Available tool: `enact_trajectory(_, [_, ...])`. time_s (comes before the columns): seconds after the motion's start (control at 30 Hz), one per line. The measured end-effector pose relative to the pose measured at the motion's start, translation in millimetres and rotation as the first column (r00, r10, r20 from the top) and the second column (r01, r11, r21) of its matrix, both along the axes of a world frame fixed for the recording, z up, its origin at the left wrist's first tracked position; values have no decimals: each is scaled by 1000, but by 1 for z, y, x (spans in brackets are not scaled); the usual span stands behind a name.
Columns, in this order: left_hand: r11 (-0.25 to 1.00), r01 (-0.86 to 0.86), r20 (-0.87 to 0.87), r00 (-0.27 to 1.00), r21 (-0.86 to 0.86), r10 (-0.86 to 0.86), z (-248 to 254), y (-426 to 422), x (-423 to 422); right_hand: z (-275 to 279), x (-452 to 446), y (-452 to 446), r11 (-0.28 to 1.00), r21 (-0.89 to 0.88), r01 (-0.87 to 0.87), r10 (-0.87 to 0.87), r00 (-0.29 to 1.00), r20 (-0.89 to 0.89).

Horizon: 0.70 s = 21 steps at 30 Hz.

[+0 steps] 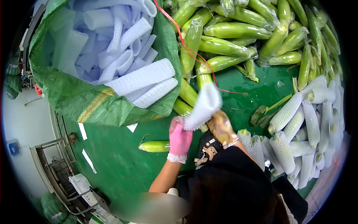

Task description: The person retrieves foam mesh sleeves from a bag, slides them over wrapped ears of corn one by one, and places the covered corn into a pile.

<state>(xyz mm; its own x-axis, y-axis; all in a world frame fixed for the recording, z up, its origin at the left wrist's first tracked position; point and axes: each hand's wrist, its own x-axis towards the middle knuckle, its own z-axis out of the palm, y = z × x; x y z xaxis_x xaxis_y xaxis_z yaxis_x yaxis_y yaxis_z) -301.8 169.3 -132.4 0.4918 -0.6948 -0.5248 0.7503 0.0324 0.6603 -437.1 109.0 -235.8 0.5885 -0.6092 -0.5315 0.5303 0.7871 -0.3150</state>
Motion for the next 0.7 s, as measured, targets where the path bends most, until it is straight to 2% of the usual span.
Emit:
enact_trajectory(0.03, [997, 24, 160, 986, 70, -35, -3, 2, 2, 1, -6, -5, 1000, 16, -20, 21, 1000, -12])
enact_trajectory(0.07, [997, 26, 160, 987, 67, -36, -33, 14, 7, -1, -3, -5, 998, 27, -63, 65, 991, -116])
enact_trajectory(0.1, [979, 5, 383, 920, 205, -85, -79, 31, 16, -3, 0, -6, 993, 47, -107, 114, 970, -214])
enact_trajectory(0.13, [943, -50, 577, 801, 329, -158, -104, 40, 20, -3, 7, -5, 991, 47, -126, 135, 929, -344])
enact_trajectory(0.17, [909, -85, 552, 816, 408, -172, -102, 36, 14, -25, 10, -1, 940, -234, -250, 127, 888, -441])
enact_trajectory(0.2, [914, -73, 491, 859, 399, -146, -93, 28, 3, 10, 12, -12, 847, -322, -422, 173, 793, -584])
enact_trajectory(0.27, [870, 174, 233, 922, 462, -308, -59, 15, -8, 17, 11, -14, 584, -350, -732, 250, 572, -781])
enact_trajectory(0.33, [859, 371, -47, 924, 353, -379, -53, 12, -2, 17, 5, -17, 577, -379, -724, 200, 575, -793])
enact_trajectory(0.37, [852, 423, -207, 904, 308, -374, -30, 5, -5, 58, -7, -21, 396, -527, -752, -55, 554, -831])
enact_trajectory(0.4, [846, 468, -367, 857, 257, -362, 1, -1, -12, 85, -16, -25, 406, -512, -757, -44, 543, -839])
enact_trajectory(0.43, [877, 464, -510, 788, 124, -345, 16, -2, -19, 124, -25, -32, 320, -366, -874, -45, 372, -927])
enact_trajectory(0.47, [902, 433, -642, 691, 0, -331, 34, -2, -29, 150, -33, -33, 382, -504, -775, -96, 509, -855])
enact_trajectory(0.5, [910, 403, -705, 619, -94, -347, 49, -8, -36, 181, -39, -42, 404, -534, -743, -100, 545, -833])
enact_trajectory(0.53, [910, 392, -709, 604, -134, -365, 61, -11, -43, 202, -42, -52, 419, -568, -709, -111, 580, -807])
enact_trajectory(0.6, [906, 392, -689, 613, -161, -388, 72, -20, -47, 212, -42, -70, 389, -523, -758, -75, 540, -838])
enact_trajectory(0.63, [903, 400, -659, 640, -153, -395, 74, -23, -45, 198, -37, -74, 470, -581, -665, -91, 618, -781])
enact_trajectory(0.67, [906, 400, -608, 688, -137, -396, 71, -27, -42, 176, -28, -70, 714, -667, -214, -127, 896, -425])
enact_trajectory(0.7, [914, 392, -552, 741, -107, -382, 68, -32, -37, 163, -28, -78, 760, -572, -311, 3, 880, -475])
